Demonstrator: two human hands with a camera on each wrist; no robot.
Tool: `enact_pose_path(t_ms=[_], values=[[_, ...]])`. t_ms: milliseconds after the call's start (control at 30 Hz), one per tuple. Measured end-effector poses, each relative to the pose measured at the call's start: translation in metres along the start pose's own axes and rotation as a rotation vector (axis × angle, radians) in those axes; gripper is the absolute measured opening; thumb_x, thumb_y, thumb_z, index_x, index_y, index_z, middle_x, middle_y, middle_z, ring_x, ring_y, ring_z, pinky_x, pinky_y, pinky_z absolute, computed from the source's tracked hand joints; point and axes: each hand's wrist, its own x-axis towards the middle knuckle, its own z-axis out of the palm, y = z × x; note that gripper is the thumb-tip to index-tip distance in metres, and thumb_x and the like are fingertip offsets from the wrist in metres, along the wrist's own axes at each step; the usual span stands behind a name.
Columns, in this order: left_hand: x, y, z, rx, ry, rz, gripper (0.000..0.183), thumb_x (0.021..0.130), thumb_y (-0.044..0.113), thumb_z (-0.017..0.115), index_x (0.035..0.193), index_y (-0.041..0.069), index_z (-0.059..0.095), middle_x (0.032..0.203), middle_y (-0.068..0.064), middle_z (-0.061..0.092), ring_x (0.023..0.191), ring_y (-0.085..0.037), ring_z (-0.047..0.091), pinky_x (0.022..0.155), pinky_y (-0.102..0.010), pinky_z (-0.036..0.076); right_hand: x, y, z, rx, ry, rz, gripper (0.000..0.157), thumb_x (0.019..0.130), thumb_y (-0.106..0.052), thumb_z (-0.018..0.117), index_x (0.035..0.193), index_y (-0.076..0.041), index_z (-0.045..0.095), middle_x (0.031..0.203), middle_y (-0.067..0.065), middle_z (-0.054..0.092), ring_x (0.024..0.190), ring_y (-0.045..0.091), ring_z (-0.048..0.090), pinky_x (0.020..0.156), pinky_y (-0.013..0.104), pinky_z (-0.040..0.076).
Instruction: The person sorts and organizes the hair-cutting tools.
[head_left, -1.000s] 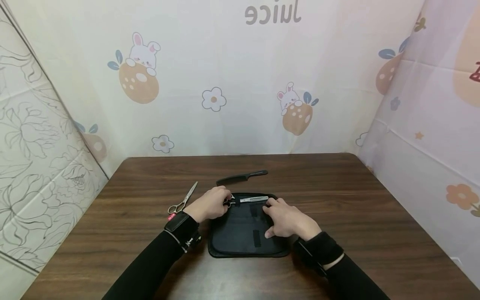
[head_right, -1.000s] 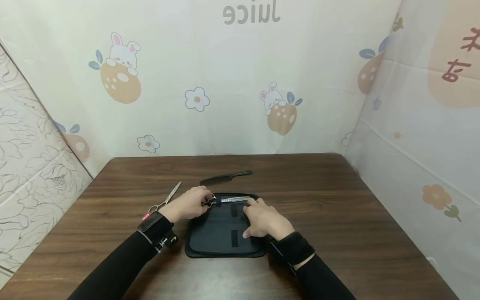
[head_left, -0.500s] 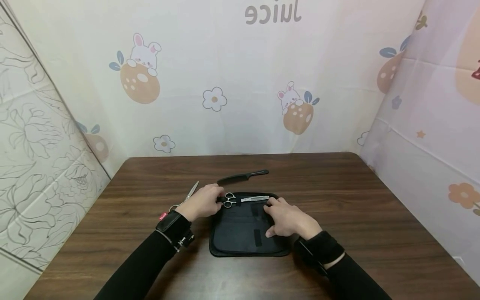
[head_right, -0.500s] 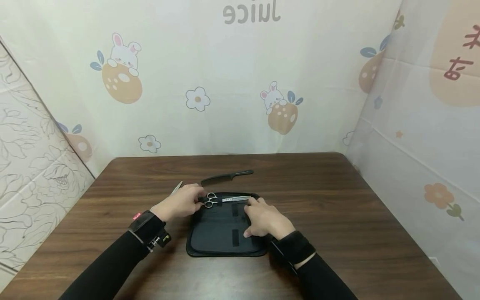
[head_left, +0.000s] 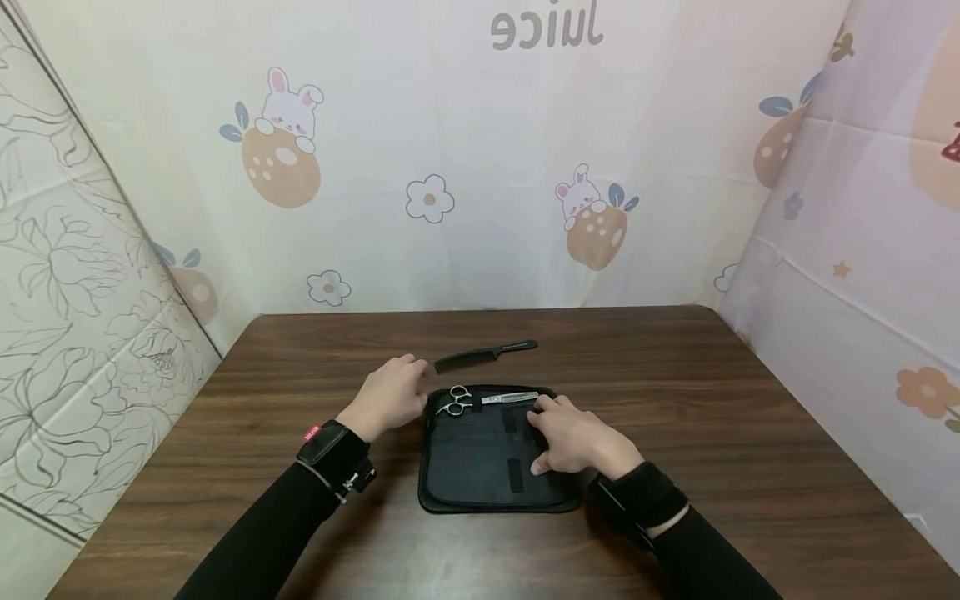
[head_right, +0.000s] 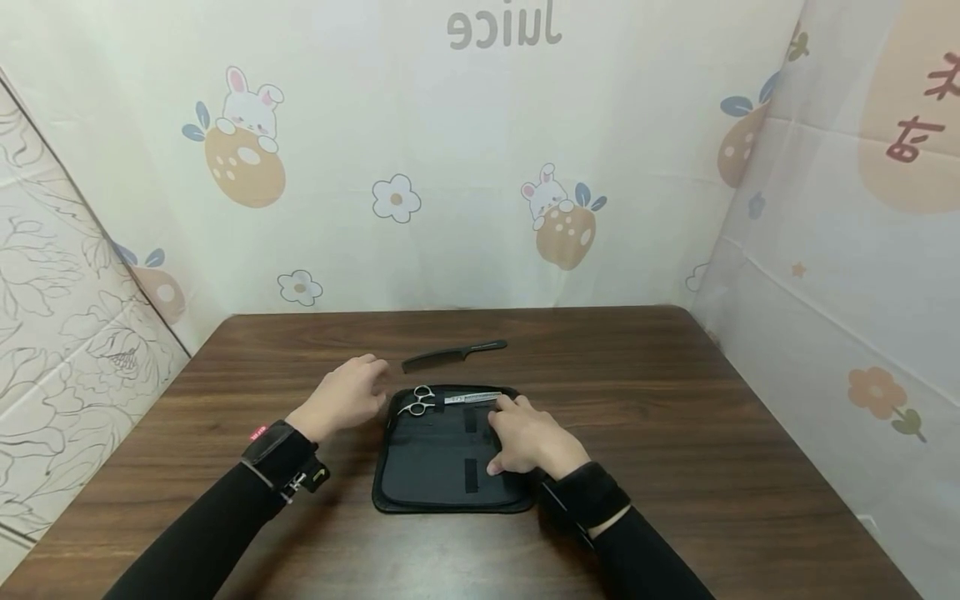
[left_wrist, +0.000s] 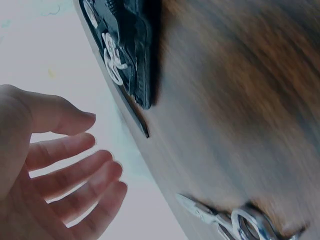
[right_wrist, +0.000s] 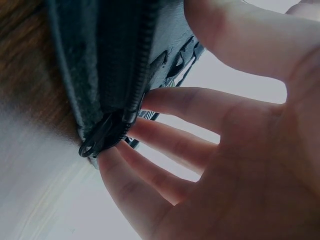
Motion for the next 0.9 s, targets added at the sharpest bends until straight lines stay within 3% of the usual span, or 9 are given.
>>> enact_pose_path(t_ms=[300,633,900], values=[[-0.007,-0.012,-0.003,0.070,0.016,-0.132,0.038,0.088,0.010,0.071,0.123,-0.004,0.064,0.122,-0.022,0.061,0.109,-0.039,0.059,0.082,-0.051,0.055,0.001,0.001,0.001,-0.004,0.003,0.001,0.074,0.085,-0.033,0.084,0.145,-0.001,0.055,0.150,0.015,0.043,0.136,0.036,0.040,0.096,0.058,0.046],[-0.016,-0.021,-0.003,0.171,-0.031,-0.261,0.035,0.090,0.013,0.066,0.120,-0.006,0.065,0.112,-0.023,0.060,0.103,-0.042,0.058,0.076,-0.053,0.054,0.002,0.000,0.002,-0.013,-0.004,0.003,0.074,0.085,-0.032,0.084,0.145,0.000,0.055,0.150,0.015,0.043,0.135,0.035,0.041,0.096,0.058,0.046],[-0.024,-0.029,-0.007,0.099,-0.098,-0.333,0.024,0.088,0.013,0.064,0.104,-0.005,0.064,0.103,-0.024,0.055,0.096,-0.044,0.057,0.072,-0.056,0.053,0.002,0.000,0.002,-0.005,-0.003,0.011,0.073,0.084,-0.032,0.084,0.144,-0.001,0.055,0.151,0.015,0.043,0.136,0.036,0.041,0.096,0.058,0.046]])
